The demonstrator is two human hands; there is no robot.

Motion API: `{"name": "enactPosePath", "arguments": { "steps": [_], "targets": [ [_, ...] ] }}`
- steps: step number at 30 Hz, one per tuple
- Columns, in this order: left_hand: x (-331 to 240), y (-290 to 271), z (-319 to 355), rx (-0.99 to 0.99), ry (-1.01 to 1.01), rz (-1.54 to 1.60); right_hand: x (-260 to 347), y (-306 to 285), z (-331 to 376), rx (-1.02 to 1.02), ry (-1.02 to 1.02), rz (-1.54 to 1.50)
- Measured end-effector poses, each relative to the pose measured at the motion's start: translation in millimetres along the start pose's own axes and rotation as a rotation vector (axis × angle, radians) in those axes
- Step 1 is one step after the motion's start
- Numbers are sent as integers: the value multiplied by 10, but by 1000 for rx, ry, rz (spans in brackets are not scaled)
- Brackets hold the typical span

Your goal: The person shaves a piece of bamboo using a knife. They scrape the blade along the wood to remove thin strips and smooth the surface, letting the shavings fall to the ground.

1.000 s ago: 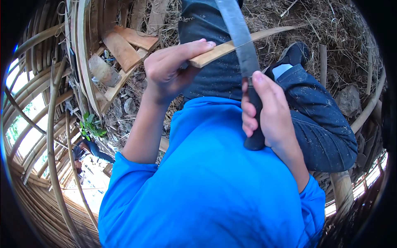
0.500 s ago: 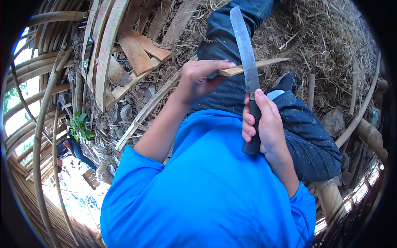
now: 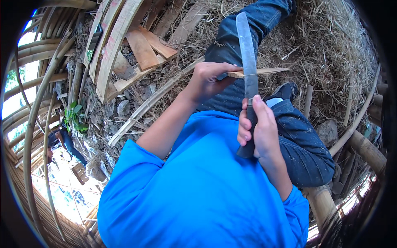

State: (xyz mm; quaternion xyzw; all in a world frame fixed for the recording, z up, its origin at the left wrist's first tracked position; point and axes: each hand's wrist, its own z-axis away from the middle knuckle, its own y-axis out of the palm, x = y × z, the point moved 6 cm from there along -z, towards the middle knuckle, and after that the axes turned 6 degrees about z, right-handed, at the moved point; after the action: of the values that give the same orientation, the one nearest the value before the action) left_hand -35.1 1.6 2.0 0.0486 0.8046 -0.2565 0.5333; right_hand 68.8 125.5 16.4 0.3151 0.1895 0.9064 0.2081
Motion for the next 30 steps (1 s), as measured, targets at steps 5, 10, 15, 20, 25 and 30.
{"name": "enactPosePath", "arguments": {
  "steps": [5,10,15,20,25,30],
  "targets": [
    [98,48,40,-23,-107,193,-43,303,131,158,7,116],
    [149,-64,0,-122,-71,90,417,-237,280,30,-212,-87],
    [212,-42,-81,-188,-230,138,583,-648,125,-184,-387,-50],
    [45,72,-297,-108,-304,147,694,-947,-300,-407,-656,259],
    [-407,234,-588,75,-200,52,952,-786,-474,-235,-791,289],
    [-709,162,-731,115,-14,-160,939,-855,-681,-114,-670,270]
  ]
}}
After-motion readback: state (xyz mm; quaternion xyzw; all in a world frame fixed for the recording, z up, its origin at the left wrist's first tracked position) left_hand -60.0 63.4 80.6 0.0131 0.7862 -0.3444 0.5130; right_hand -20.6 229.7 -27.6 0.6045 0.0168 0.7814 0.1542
